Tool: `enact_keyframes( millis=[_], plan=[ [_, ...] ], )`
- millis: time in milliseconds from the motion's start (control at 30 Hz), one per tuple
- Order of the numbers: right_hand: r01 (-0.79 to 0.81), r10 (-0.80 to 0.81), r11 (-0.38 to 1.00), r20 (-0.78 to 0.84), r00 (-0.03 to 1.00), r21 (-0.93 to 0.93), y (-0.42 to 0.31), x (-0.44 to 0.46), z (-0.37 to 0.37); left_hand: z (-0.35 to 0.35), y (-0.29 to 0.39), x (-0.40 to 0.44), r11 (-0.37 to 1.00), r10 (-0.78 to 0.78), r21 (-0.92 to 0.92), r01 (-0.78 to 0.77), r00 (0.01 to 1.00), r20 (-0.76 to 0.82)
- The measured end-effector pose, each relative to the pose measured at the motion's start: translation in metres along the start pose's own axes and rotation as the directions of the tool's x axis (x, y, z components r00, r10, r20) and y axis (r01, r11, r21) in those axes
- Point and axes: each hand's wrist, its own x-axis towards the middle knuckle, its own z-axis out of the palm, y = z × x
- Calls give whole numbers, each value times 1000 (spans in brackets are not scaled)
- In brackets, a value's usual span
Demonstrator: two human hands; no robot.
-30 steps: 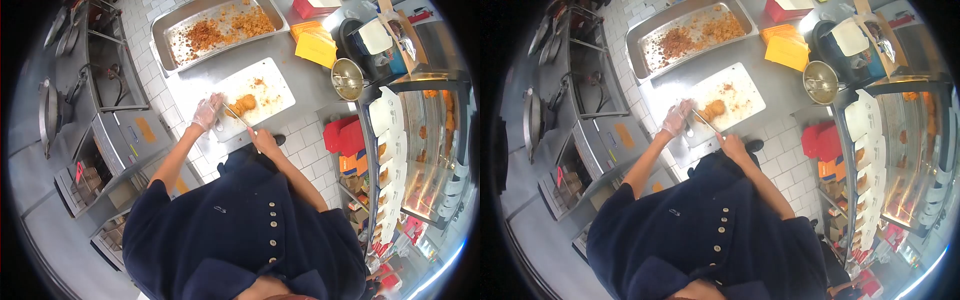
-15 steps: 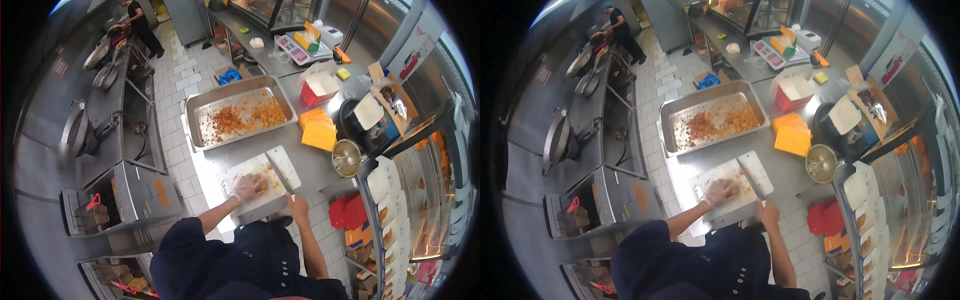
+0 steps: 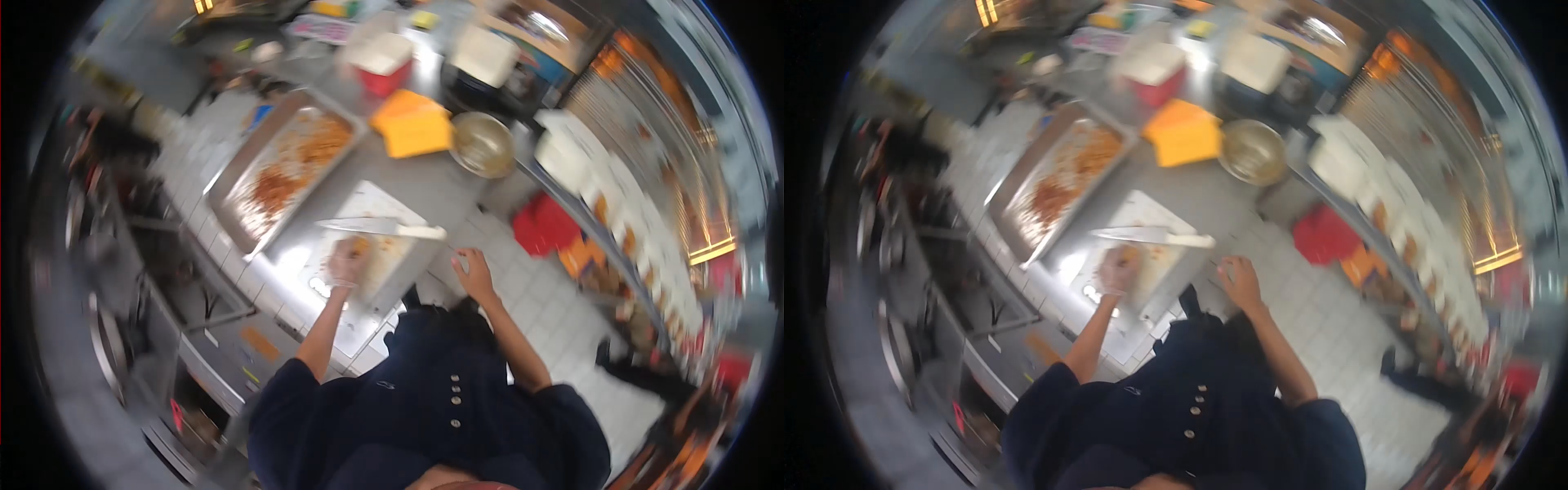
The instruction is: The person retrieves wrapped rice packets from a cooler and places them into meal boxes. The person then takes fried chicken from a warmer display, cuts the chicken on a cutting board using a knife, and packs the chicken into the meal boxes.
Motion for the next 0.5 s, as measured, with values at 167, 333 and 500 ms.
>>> enact_keyframes(
  millis=[167, 333, 500],
  plan=[
    [-431, 444, 895, -148, 884, 117, 94, -122, -82, 48, 60, 22, 941, -215, -272, 200, 976, -29],
    [-847, 839, 518, -267, 474, 122, 205, -298, -111, 181, 222, 47, 862, 184, -506, -24, 945, 269],
    [-892, 972, 207, -185, 143, 402, 284, -492, -88, 288, 459, 99, 883, 171, -456, 106, 834, 524]
  ],
)
